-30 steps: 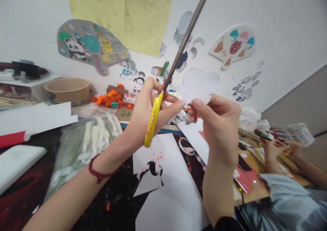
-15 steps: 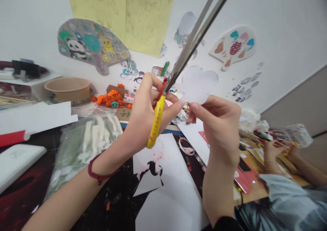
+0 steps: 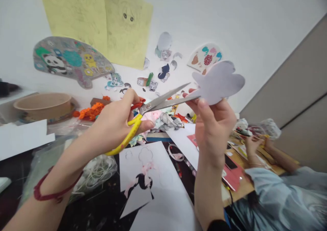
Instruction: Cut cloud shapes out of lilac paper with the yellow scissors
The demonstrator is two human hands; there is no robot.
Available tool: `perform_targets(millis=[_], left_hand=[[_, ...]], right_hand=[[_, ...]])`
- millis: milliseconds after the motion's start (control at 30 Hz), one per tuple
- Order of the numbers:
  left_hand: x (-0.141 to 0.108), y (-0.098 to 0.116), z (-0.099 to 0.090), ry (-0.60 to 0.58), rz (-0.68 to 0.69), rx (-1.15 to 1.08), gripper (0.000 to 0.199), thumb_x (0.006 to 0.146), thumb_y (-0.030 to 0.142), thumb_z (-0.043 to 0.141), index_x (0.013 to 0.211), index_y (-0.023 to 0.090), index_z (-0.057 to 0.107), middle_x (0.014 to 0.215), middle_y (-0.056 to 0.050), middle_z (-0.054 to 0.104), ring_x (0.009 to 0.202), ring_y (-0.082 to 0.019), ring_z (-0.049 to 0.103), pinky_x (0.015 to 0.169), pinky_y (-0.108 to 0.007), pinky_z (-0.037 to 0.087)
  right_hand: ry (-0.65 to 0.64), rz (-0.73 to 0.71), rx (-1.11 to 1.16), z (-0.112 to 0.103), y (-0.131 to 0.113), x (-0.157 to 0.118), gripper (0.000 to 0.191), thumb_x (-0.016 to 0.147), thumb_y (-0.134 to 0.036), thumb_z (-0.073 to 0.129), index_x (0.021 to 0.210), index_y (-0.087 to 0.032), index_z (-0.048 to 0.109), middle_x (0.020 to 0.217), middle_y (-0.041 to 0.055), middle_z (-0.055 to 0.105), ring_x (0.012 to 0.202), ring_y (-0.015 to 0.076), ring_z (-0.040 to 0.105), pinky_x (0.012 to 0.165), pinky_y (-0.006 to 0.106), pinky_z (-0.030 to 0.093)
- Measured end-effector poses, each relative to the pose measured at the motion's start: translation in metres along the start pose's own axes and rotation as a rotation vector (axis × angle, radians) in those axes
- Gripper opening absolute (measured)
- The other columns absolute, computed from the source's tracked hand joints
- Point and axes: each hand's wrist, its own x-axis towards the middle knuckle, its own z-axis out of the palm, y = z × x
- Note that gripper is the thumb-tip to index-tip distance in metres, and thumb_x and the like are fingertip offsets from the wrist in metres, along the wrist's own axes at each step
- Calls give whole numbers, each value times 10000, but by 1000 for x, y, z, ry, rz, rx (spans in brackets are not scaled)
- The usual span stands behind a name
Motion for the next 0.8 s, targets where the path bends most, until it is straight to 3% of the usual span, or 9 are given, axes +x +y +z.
perform_targets(millis=[67,167,367,467,633,800], left_hand=[[-2,11,2,-94,-37,200,488,771,605,673,1000,233,456,743,-24,613,684,-247,578,615,-332,374],[-2,21,6,-141,-18,273,452,799,576,594,1019,223,418,799,-51,627,726,-262,602,621,-336,380],[-1,22,7,-98,10,259,459,798,594,628,951,235,386,642,20,529,593,-195,514,563,-301,332],[-1,22,6,-67,26,231,506,794,654,638,923,236,384,634,27,516,572,-177,485,559,-299,325],[-1,20,5,-56,74,209,536,785,686,655,902,238,387,615,30,517,561,-173,478,561,-302,322],[-1,19,5,-36,95,217,503,800,637,672,892,243,374,623,33,521,564,-170,472,559,-297,322]], right_hand=[[-8,7,6,1,2,-1,89,858,-256,750,947,-255,741,934,-10,772,907,163,765,899,362,657],[-34,35,20,3,5,-3,86,843,-248,765,925,-257,738,904,-14,776,889,167,773,853,342,666],[-79,36,-22,5,8,-7,116,826,-234,776,935,-247,737,881,-2,770,876,162,764,783,306,666],[-94,16,-45,6,9,-7,115,831,-222,769,939,-243,735,850,-8,755,813,144,744,781,305,661],[-93,-31,-50,5,12,-6,144,798,-158,791,895,-248,734,770,-36,697,865,136,729,870,306,641],[-111,-45,-68,4,12,-5,98,822,-209,771,901,-245,725,723,-23,664,843,169,729,787,331,652]])
